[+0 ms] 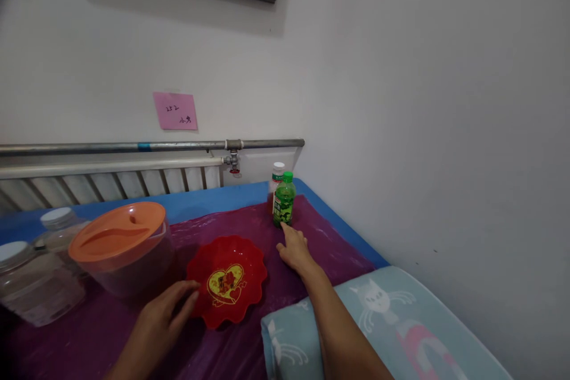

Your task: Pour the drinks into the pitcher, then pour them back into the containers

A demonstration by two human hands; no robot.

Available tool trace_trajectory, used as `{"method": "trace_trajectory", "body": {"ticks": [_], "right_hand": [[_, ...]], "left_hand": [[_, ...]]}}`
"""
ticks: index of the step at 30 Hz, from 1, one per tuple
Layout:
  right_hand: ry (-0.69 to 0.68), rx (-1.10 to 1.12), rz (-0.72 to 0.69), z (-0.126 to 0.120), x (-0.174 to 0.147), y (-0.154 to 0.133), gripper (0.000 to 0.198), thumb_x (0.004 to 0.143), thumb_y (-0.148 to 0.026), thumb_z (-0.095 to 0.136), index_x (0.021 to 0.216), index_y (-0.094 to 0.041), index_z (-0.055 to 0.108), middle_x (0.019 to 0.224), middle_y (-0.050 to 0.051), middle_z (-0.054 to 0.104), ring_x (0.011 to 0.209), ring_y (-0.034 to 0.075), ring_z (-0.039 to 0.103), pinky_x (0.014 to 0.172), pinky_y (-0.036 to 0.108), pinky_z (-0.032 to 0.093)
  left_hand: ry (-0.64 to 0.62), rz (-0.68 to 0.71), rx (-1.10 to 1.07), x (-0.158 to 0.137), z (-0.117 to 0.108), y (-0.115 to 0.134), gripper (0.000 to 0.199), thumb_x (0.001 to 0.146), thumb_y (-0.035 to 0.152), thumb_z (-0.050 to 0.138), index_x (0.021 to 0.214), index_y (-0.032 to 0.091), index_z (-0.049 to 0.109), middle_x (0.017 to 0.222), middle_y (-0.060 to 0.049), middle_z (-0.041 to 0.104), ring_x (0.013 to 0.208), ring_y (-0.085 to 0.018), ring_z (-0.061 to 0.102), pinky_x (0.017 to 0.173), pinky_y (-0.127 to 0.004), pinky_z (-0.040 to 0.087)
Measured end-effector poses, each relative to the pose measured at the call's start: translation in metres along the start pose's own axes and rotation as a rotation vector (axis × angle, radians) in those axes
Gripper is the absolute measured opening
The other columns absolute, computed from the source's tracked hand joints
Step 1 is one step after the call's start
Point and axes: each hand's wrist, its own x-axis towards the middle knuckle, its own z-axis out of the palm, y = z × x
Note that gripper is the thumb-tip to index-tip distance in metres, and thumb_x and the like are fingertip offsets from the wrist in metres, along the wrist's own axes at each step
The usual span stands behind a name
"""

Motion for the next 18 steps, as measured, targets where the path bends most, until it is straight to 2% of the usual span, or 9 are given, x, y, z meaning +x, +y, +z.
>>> {"method": "trace_trajectory", "body": {"ticks": [15,18], "right_hand": [[-0.007,0.013,-0.007,0.0052,0.0032,0.0056,0.066,0.088,-0.022,0.055,0.151,-0.019,0.038,0.157,0.013,0.038,0.142,0.031,0.038,0.111,0.049,0.031],[0.002,0.016,-0.008,0.0062,0.0031,0.0056,0.065,0.087,-0.022,0.057,0.15,-0.018,0.04,0.155,0.014,0.041,0.14,0.032,0.04,0.11,0.05,0.032]], "left_hand": [[-0.031,-0.013,-0.004,-0.0005,-0.0001,0.0011,0.018,0.093,0.036,0.052,0.096,0.028,0.068,0.091,0.003,0.077,0.08,-0.013,0.073,0.07,-0.019,0.056],[-0.016,0.001,-0.001,-0.0008,0.0,-0.0002,0.017,0.093,0.034,0.053,0.094,0.027,0.068,0.091,0.003,0.077,0.08,-0.013,0.073,0.071,-0.019,0.056]]}}
